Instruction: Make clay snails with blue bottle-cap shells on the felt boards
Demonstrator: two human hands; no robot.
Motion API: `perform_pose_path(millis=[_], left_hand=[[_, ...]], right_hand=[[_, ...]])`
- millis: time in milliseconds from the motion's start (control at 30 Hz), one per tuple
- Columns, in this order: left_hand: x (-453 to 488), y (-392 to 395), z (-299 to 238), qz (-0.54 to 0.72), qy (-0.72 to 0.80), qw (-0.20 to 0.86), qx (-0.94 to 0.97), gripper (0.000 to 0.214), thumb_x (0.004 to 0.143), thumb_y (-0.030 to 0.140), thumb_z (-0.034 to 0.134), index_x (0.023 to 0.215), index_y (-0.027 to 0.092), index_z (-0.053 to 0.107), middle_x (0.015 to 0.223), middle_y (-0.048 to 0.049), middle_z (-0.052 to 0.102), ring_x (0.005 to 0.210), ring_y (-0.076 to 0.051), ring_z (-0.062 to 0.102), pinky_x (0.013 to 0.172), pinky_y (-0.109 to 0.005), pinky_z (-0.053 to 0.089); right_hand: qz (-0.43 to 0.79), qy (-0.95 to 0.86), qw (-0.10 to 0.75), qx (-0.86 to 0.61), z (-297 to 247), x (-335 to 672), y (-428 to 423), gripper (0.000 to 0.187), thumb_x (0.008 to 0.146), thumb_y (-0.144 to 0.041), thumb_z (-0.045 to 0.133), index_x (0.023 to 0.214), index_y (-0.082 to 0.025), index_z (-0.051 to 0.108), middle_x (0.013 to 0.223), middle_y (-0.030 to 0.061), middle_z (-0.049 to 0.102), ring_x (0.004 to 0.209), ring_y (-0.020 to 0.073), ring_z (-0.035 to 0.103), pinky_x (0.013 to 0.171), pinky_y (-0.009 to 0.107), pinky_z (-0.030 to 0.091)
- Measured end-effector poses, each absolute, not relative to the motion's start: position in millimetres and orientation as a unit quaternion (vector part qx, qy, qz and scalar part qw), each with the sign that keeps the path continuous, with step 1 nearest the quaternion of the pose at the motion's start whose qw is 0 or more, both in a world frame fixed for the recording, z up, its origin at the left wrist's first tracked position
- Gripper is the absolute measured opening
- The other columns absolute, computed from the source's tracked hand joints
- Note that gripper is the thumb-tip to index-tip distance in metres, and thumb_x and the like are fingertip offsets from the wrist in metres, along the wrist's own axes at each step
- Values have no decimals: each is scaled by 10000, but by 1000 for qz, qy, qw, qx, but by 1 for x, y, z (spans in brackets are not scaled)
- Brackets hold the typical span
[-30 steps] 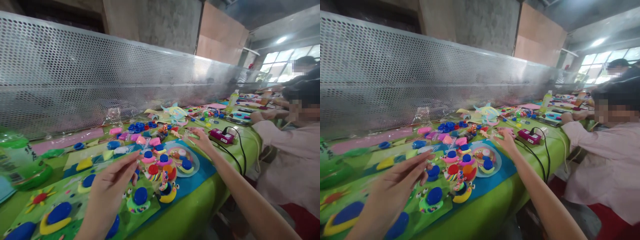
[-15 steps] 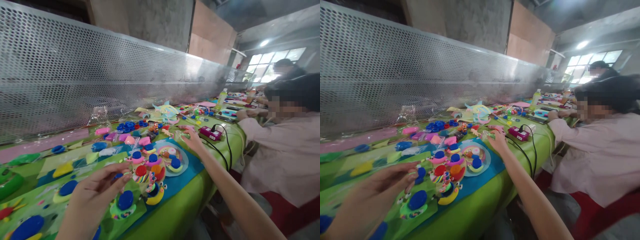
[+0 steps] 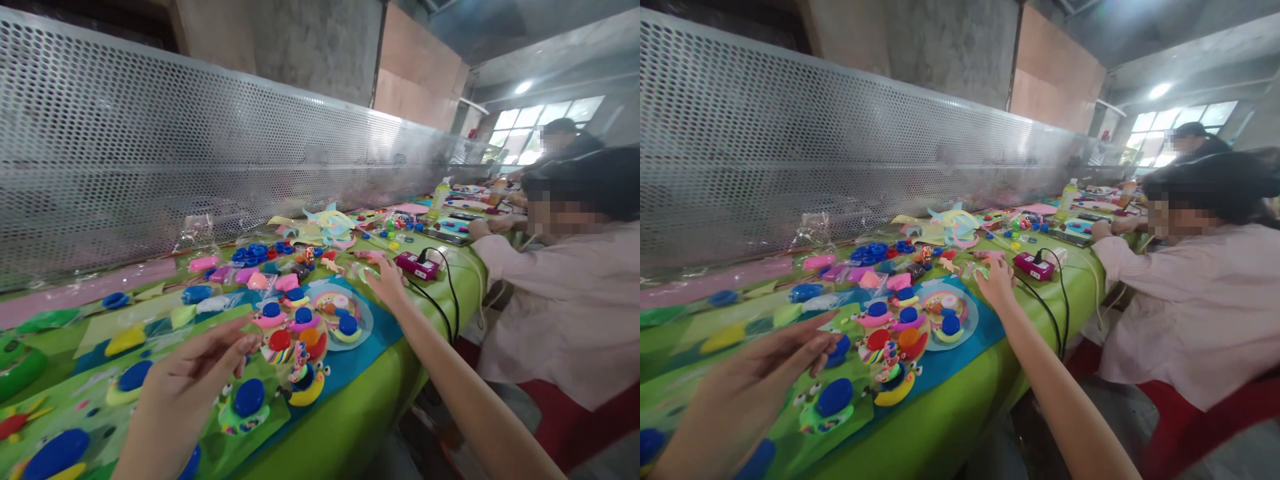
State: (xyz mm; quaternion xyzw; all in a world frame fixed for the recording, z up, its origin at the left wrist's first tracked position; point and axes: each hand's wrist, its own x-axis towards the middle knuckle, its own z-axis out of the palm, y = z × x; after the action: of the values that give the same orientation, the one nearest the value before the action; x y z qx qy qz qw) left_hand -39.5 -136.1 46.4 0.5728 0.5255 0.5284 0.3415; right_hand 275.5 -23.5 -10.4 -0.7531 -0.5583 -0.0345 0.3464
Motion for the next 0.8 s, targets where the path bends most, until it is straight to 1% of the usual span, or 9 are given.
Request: perform_pose_path(millis=[100, 200, 233, 300, 367, 500, 633, 733, 800], left_hand=[[-36, -139, 51, 526, 542, 315, 575, 412, 510, 505, 693, 820, 234, 695, 658, -26, 678, 521, -133, 598, 404, -150, 448], [-33, -143, 56, 535, 549, 242, 595, 324, 499, 500, 675, 727, 273, 706, 644, -17, 678, 451, -157, 593, 323, -186, 433], [-32, -144, 57, 539, 543, 217, 606, 273, 525, 487, 658, 708, 290, 705, 645, -8, 676, 453, -162, 600, 333, -192, 451], [-32, -145, 58, 551, 520, 187, 626, 194, 599, 449, 604, 710, 322, 700, 648, 20, 673, 506, -163, 631, 412, -191, 506], [-32, -146, 59, 557, 492, 171, 647, 157, 639, 416, 580, 702, 332, 696, 632, 38, 668, 539, -149, 643, 474, -171, 522], [-31, -145, 63, 543, 450, 132, 696, 126, 622, 414, 641, 613, 302, 696, 632, 33, 672, 516, -106, 625, 455, -86, 462], [-26, -141, 68, 531, 432, 143, 714, 110, 594, 411, 687, 625, 306, 697, 605, 48, 668, 488, -72, 609, 443, -33, 407], [-28, -139, 65, 515, 439, 156, 719, 113, 613, 424, 677, 661, 324, 701, 638, 57, 674, 535, -87, 633, 519, -63, 446], [-33, -138, 58, 512, 453, 138, 717, 160, 655, 476, 626, 715, 348, 702, 664, 69, 676, 569, -103, 645, 545, -106, 479]], right_hand=[[-18, -548, 342, -763, -8, 273, -27, 313, 845, -338, 558, 1099, -156, 538, 1206, 86, 483, 1099, 245, 463, 912, 471, 384], [-1, -536, 338, -774, -4, 271, -32, 322, 844, -340, 559, 1111, -162, 536, 1219, 87, 475, 1114, 252, 453, 921, 483, 378], [4, -533, 337, -776, -3, 270, -33, 321, 845, -339, 558, 1114, -163, 536, 1219, 87, 475, 1115, 253, 453, 922, 485, 376], [14, -530, 336, -779, 0, 269, -35, 319, 847, -338, 556, 1115, -165, 535, 1218, 86, 476, 1111, 250, 455, 921, 482, 379], [22, -527, 336, -780, 2, 268, -37, 316, 848, -334, 556, 1114, -166, 535, 1219, 85, 476, 1109, 248, 456, 915, 474, 386], [35, -522, 339, -782, 5, 267, -39, 306, 848, -322, 558, 1107, -163, 537, 1219, 84, 477, 1109, 246, 457, 918, 473, 384], [44, -529, 347, -773, 7, 266, -39, 294, 847, -311, 560, 1096, -157, 539, 1200, 83, 489, 1099, 240, 465, 920, 469, 382], [51, -524, 355, -772, 7, 267, -40, 290, 844, -314, 563, 1086, -156, 544, 1194, 83, 491, 1102, 244, 460, 923, 476, 374], [55, -519, 362, -772, 7, 268, -41, 287, 840, -316, 566, 1079, -158, 550, 1190, 82, 494, 1102, 246, 459, 921, 478, 374]])
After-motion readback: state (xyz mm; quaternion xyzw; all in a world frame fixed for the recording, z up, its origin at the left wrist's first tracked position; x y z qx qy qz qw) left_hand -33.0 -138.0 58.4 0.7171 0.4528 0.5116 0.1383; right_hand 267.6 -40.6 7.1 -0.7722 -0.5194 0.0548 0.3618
